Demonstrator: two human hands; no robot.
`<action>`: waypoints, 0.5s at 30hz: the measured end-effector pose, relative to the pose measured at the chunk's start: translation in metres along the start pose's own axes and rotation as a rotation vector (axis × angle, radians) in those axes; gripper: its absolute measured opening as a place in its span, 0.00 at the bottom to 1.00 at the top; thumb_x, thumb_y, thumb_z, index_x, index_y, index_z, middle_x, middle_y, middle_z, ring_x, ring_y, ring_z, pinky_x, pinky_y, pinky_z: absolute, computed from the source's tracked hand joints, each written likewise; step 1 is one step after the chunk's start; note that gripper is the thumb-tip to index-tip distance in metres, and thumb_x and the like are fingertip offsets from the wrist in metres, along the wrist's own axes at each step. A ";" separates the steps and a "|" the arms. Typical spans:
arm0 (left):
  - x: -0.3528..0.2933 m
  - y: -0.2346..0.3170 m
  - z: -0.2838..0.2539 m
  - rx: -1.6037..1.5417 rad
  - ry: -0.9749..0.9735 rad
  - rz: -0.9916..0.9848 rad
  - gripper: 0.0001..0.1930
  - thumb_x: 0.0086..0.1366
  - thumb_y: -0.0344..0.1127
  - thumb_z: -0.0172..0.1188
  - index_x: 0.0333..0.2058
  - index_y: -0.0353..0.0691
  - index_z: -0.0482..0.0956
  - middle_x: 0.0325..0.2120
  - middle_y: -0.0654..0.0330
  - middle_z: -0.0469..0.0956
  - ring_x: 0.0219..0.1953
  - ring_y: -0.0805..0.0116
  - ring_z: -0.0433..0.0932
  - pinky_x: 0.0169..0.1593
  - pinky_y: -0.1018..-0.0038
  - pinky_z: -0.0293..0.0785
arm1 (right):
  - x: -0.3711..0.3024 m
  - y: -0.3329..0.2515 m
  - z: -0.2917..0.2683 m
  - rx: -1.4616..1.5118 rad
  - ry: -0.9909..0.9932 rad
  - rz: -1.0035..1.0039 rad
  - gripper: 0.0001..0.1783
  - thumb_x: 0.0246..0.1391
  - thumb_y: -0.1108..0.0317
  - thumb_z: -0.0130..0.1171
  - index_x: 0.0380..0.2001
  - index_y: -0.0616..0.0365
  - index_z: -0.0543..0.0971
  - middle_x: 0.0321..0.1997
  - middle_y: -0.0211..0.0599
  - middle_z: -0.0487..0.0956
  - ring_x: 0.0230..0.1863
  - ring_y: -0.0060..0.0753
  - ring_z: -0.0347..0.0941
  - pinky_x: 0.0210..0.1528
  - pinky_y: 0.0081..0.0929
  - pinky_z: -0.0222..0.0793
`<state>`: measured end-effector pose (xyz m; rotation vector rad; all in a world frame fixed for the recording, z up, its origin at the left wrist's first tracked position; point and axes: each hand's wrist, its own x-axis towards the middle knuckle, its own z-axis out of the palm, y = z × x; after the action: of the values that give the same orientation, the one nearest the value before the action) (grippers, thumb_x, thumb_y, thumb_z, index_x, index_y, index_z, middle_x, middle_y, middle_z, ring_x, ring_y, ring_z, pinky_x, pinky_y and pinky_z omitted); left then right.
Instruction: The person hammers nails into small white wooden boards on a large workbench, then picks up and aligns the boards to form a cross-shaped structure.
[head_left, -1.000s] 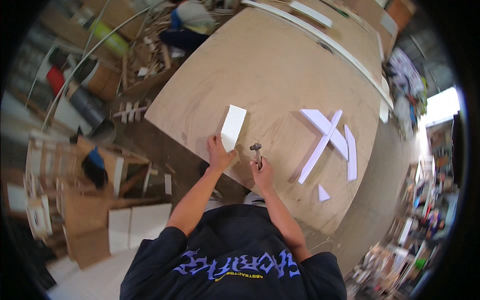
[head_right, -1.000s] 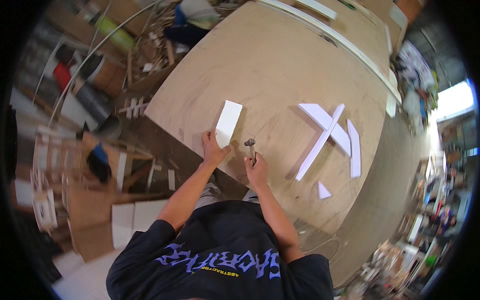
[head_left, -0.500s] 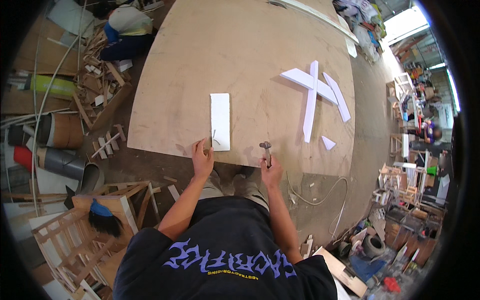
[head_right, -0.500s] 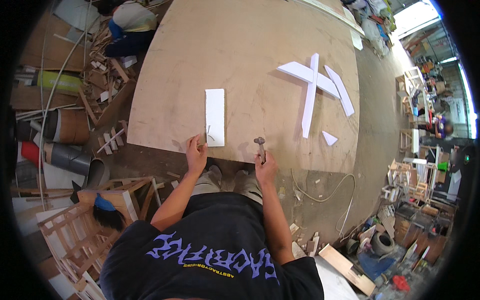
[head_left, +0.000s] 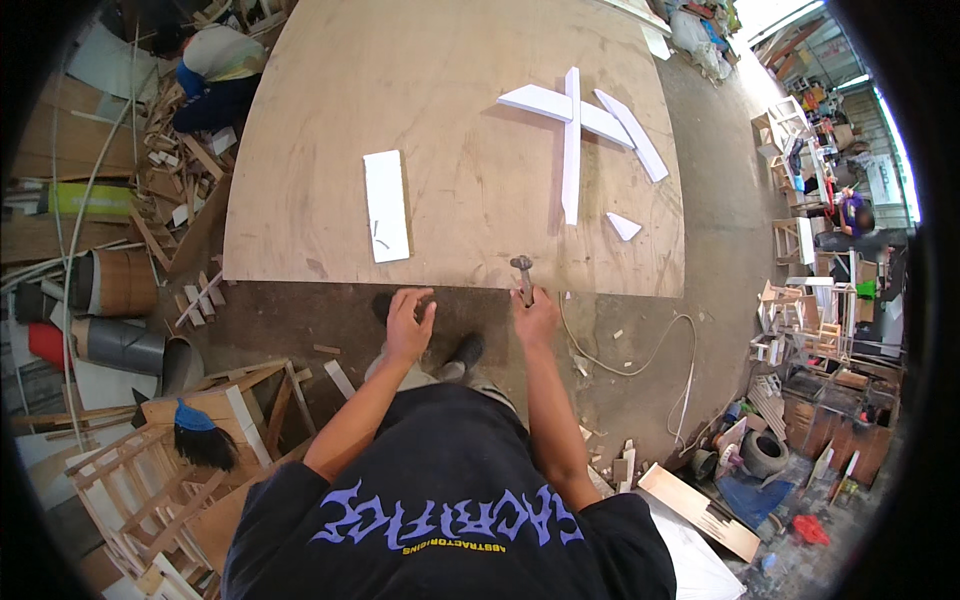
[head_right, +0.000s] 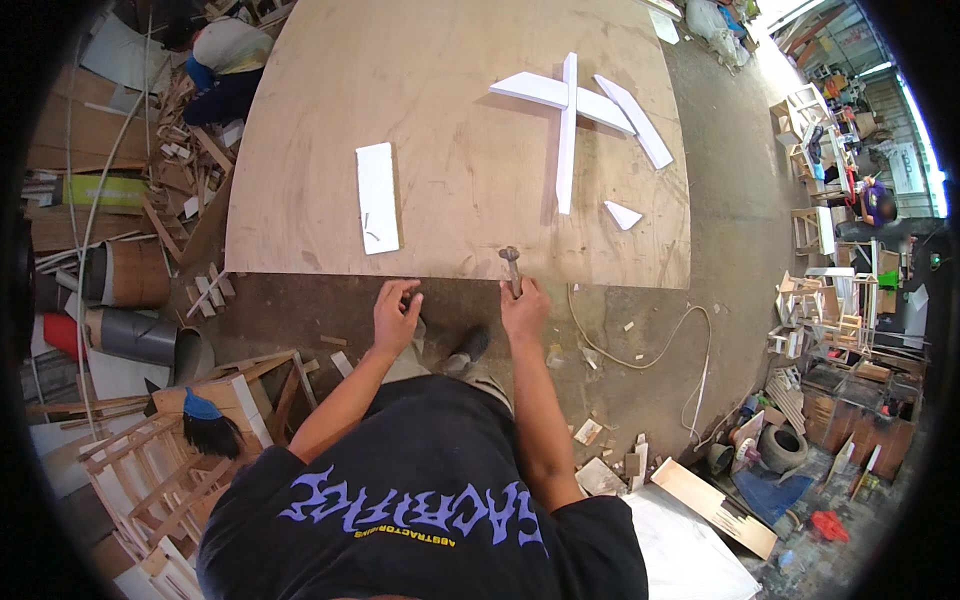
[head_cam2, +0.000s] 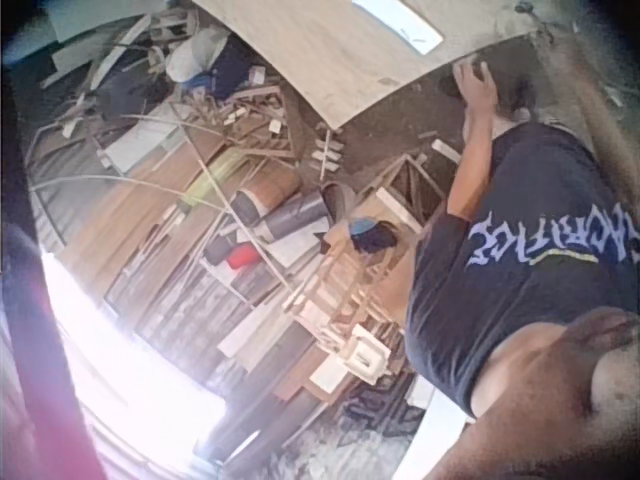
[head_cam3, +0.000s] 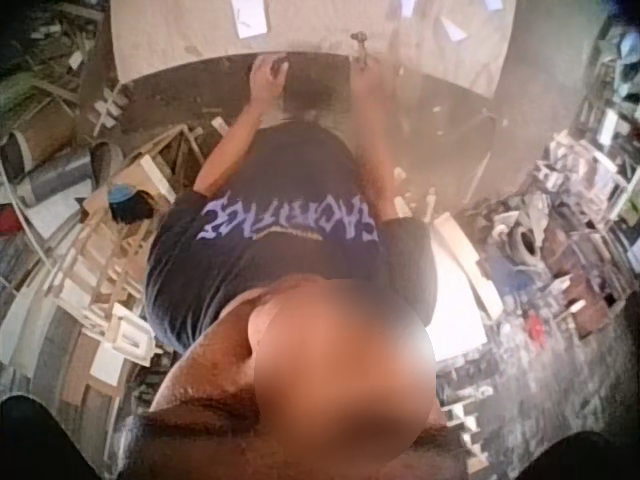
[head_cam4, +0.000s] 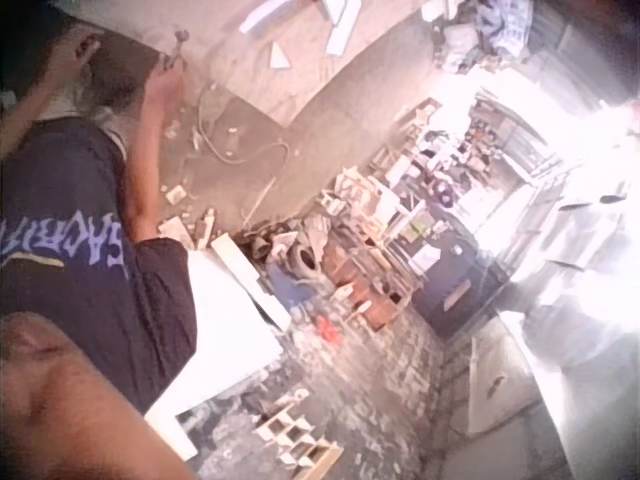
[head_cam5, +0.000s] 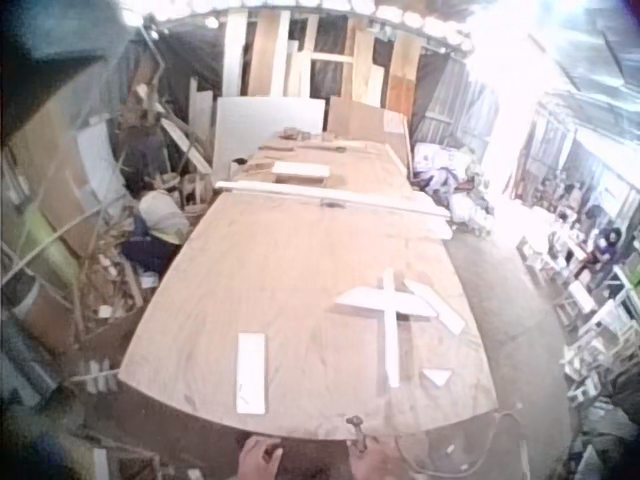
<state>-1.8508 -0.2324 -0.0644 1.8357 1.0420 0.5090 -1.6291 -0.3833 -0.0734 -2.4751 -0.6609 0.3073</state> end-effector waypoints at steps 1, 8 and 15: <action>-0.006 0.004 0.006 0.002 0.017 0.028 0.14 0.67 0.30 0.70 0.51 0.42 0.85 0.44 0.59 0.80 0.43 0.63 0.80 0.43 0.68 0.79 | 0.004 0.003 0.006 0.038 0.034 -0.027 0.14 0.56 0.65 0.75 0.45 0.54 0.89 0.39 0.48 0.86 0.43 0.55 0.84 0.48 0.46 0.78; -0.038 0.014 0.029 -0.093 0.024 -0.006 0.10 0.69 0.28 0.68 0.48 0.40 0.87 0.40 0.59 0.82 0.39 0.66 0.82 0.40 0.70 0.79 | 0.018 0.028 0.022 0.043 0.020 -0.148 0.09 0.56 0.66 0.73 0.38 0.58 0.88 0.32 0.50 0.85 0.35 0.56 0.84 0.42 0.48 0.77; -0.031 0.016 -0.020 -0.271 0.008 -0.258 0.11 0.76 0.31 0.63 0.52 0.35 0.87 0.40 0.61 0.89 0.40 0.76 0.84 0.45 0.75 0.79 | 0.021 -0.042 0.023 0.462 -0.220 -0.014 0.11 0.59 0.62 0.72 0.36 0.60 0.89 0.22 0.33 0.81 0.24 0.30 0.76 0.30 0.34 0.70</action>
<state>-1.8753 -0.2509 -0.0383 1.4398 1.1362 0.4759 -1.6358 -0.3314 -0.0705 -2.0104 -0.6136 0.6556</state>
